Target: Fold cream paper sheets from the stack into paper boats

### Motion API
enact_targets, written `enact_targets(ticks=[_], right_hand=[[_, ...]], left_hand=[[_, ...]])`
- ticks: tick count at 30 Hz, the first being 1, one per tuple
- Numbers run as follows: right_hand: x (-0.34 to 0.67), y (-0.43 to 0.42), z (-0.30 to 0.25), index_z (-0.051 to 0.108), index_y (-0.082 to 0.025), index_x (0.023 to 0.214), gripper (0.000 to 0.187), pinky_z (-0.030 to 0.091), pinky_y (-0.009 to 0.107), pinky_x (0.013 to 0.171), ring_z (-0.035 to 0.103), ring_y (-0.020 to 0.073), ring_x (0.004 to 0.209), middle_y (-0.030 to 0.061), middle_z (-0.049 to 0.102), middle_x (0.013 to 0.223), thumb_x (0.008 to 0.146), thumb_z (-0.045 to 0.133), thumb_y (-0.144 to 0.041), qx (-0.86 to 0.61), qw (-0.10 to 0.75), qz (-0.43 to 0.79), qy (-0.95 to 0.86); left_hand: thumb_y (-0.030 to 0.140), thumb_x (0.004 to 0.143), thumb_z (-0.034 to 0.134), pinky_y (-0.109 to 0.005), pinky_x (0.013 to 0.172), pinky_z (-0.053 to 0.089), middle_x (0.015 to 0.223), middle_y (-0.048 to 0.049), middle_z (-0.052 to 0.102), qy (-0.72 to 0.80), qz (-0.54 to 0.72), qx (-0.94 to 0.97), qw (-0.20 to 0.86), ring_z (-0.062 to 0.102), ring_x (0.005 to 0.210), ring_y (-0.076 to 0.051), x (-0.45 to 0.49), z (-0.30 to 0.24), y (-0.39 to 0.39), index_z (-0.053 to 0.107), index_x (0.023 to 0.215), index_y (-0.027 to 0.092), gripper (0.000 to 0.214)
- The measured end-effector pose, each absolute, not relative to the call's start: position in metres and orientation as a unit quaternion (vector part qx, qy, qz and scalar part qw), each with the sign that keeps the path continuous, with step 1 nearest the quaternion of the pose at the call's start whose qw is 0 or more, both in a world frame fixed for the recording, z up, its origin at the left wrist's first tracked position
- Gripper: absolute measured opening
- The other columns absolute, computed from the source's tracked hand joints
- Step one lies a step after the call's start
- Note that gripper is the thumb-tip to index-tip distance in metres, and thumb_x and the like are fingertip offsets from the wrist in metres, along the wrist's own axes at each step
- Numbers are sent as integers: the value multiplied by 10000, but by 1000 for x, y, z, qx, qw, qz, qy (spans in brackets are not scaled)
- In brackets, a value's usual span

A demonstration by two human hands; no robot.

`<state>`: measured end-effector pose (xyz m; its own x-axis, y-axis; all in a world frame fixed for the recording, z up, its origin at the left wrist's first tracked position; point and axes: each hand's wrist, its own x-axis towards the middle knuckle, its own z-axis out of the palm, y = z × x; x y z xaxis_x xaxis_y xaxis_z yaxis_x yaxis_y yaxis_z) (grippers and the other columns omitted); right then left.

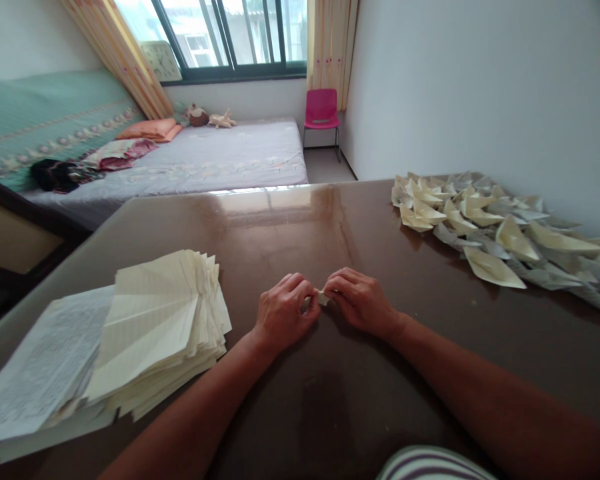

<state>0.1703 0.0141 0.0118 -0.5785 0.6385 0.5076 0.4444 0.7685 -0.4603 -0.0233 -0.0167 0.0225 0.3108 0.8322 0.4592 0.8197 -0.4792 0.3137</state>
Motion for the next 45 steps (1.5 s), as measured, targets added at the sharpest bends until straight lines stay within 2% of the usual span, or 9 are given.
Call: enact_targets(ticks=[7,10,14,21,31,34,37,41,45], right_hand=[[173,19,12,556,-212,837,106,434,267,703,554,148,755,27,597,815,913,488,-180,-370,369,167,-836],[171,16,14,591,-219,920,56,451,268,750,578,151,818,35,629,893,908,538,-233,-340,373,157,-849],[168,10,16,627,-239,1007,123,458,285,812,595,165,884,39,662,956,908,562,-270,-317,352,112,-874],[167,11,17,628,-229,959,125,460,290,786,597,168,857,47,672,907,934,515,-275,-333,343,122,-870],[169,12,18,577,-214,867,122,440,289,767,570,166,826,40,630,859,925,470,-202,-331,352,164,-860],[171,17,13,559,-210,852,97,449,281,701,574,157,753,31,616,809,916,488,-223,-379,393,197,-814],[173,24,9,549,-215,908,92,470,278,639,587,147,655,13,628,742,925,495,-288,-416,432,287,-747],[173,33,2,489,-227,886,175,495,272,564,630,141,632,46,694,935,922,502,-398,-414,485,436,-635],[173,38,-3,452,-228,853,242,519,275,577,657,142,659,66,697,1034,898,528,-453,-420,507,492,-570]], left_hand=[[203,804,561,-227,614,397,751,15,602,547,309,778,24,554,702,-114,-28,24,-12,564,701,207,103],[220,827,550,-231,649,409,778,11,616,520,296,801,16,567,741,-120,-28,24,-13,574,729,210,101],[226,852,532,-241,671,422,806,4,636,492,286,822,-11,580,783,-131,-27,24,-16,592,782,214,94],[215,863,530,-237,675,432,807,-3,650,467,285,837,-21,584,780,-128,-26,26,-16,606,806,214,95],[195,816,540,-239,649,406,740,5,612,507,291,811,-32,561,740,-128,-24,27,-17,559,688,204,130],[175,783,558,-220,610,401,741,20,608,551,342,761,20,549,679,-106,-29,24,-10,570,685,200,102],[178,763,563,-204,554,397,719,30,597,584,396,701,101,518,598,-87,-36,20,-2,589,698,191,70],[205,749,567,-195,527,405,672,27,602,595,440,644,193,535,593,-94,-42,17,8,605,706,172,67],[219,739,574,-191,524,414,659,25,606,594,448,632,214,547,601,-98,-46,14,12,600,696,166,73]])
